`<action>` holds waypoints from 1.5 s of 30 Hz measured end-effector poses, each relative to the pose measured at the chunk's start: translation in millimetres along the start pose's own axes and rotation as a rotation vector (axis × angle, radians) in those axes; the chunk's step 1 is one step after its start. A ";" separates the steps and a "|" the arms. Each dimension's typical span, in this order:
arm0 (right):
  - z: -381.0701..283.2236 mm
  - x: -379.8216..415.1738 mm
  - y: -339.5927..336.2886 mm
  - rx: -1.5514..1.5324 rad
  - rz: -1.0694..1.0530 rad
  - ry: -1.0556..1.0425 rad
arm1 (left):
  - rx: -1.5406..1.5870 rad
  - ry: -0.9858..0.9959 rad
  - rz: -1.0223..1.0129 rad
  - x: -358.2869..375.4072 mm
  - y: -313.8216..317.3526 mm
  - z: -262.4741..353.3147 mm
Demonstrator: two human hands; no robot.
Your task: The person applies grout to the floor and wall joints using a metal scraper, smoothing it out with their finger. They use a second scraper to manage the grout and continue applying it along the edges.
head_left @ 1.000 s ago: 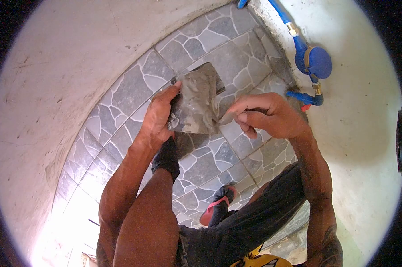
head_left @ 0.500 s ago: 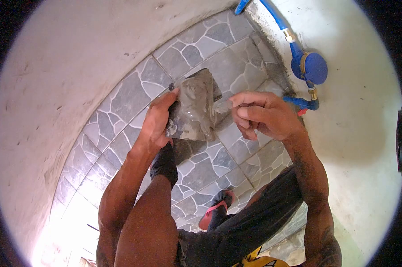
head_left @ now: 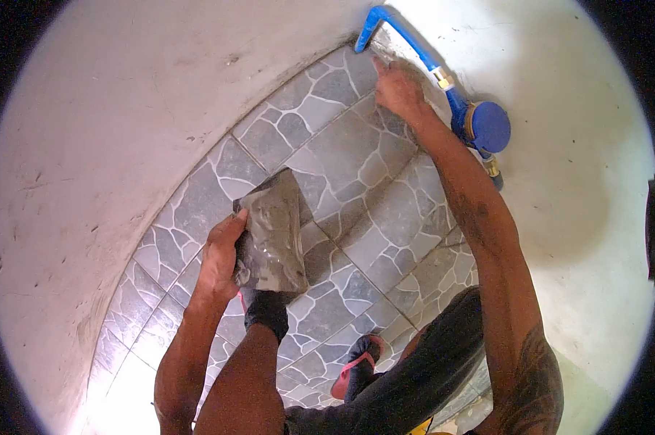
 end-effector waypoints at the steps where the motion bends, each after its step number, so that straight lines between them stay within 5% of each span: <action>1: 2.9 -10.0 5.1 0.057 -0.043 0.020 | -0.025 0.009 0.015 3.0 -4.6 1.6; 7: 1.2 -41.6 4.7 0.314 -0.079 -0.032 | -0.018 -0.039 0.026 11.1 -24.3 2.9; 22: 4.8 -81.1 14.1 0.360 -0.185 -0.170 | 0.006 -0.018 0.021 11.0 -34.7 6.3; 28: -4.7 -79.3 18.2 0.564 -0.134 -0.416 | -0.006 -0.028 0.037 11.5 -43.5 1.8; 40: 0.2 -87.7 32.7 0.479 -0.018 -0.354 | 0.007 -0.034 0.010 18.9 -36.4 6.2; 43: 3.5 -98.3 51.7 0.777 -0.059 -0.296 | -0.016 -0.024 0.016 14.0 -39.8 1.5; 45: -8.1 -81.6 22.8 0.717 -0.179 -0.426 | -0.008 -0.024 0.010 14.1 -38.7 1.7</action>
Point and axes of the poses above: each hand's wrist, its own x-axis away from the middle knuckle, its own y-axis out of the palm, z = x × y, the point moved 6 cm from there along -x, towards the middle knuckle, and after that the axes turned 6 degrees about x, right-handed, at the moved point
